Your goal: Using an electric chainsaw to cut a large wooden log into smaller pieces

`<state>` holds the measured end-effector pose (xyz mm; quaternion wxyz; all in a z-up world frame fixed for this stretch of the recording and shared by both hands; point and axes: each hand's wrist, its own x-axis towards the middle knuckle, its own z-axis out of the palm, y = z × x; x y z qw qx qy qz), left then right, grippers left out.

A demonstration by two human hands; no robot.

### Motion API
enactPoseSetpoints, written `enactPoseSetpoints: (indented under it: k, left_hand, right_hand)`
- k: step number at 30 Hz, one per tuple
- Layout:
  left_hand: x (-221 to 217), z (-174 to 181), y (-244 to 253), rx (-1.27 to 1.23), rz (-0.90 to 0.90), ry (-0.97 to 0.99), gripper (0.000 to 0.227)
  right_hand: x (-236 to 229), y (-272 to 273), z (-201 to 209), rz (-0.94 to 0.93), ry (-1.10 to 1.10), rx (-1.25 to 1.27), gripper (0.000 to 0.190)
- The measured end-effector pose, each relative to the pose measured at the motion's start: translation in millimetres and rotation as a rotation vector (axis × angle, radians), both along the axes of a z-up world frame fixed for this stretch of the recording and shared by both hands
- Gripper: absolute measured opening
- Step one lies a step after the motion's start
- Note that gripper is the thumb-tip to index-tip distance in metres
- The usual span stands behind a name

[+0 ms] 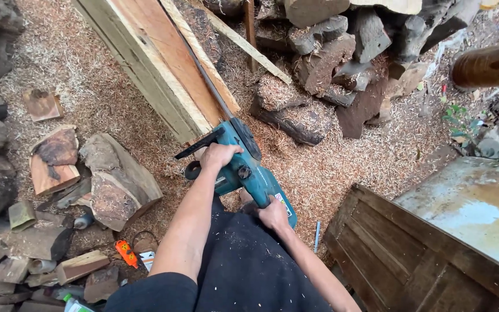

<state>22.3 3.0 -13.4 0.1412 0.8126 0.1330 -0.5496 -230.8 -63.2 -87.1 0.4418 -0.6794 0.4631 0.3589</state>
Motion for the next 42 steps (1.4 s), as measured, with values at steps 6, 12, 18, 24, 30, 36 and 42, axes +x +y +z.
enactPoseSetpoints:
  k: [6, 12, 18, 24, 30, 36, 42]
  left_hand:
    - [4.2, 7.4, 2.9, -0.042, 0.057, 0.007, 0.099]
    - [9.1, 24.2, 7.6, -0.054, 0.022, 0.022, 0.095]
    - [7.6, 25.1, 5.7, -0.058, 0.018, -0.001, 0.094]
    - [-10.2, -12.8, -0.4, -0.008, -0.034, 0.015, 0.098]
    - [-25.1, -42.7, -5.1, 0.037, -0.027, -0.042, 0.106]
    - [-31.1, -50.2, -19.8, 0.077, -0.019, -0.020, 0.105]
    - [-38.0, -97.8, -10.9, 0.102, -0.015, -0.054, 0.111]
  right_hand:
    - [10.1, -0.5, 26.8, 0.016, 0.010, -0.003, 0.048]
    - [8.2, 1.1, 24.6, 0.032, 0.012, -0.040, 0.050]
    - [3.9, 5.7, 13.3, 0.036, 0.022, -0.046, 0.049]
    - [-13.0, 4.4, -19.8, 0.048, 0.011, -0.014, 0.048]
    - [-20.2, -0.7, -60.8, -0.023, -0.031, 0.031, 0.048]
    - [-25.5, -4.4, -107.5, -0.028, -0.051, 0.074, 0.047]
    - [-34.8, -2.5, -153.0, -0.035, -0.080, 0.105, 0.047]
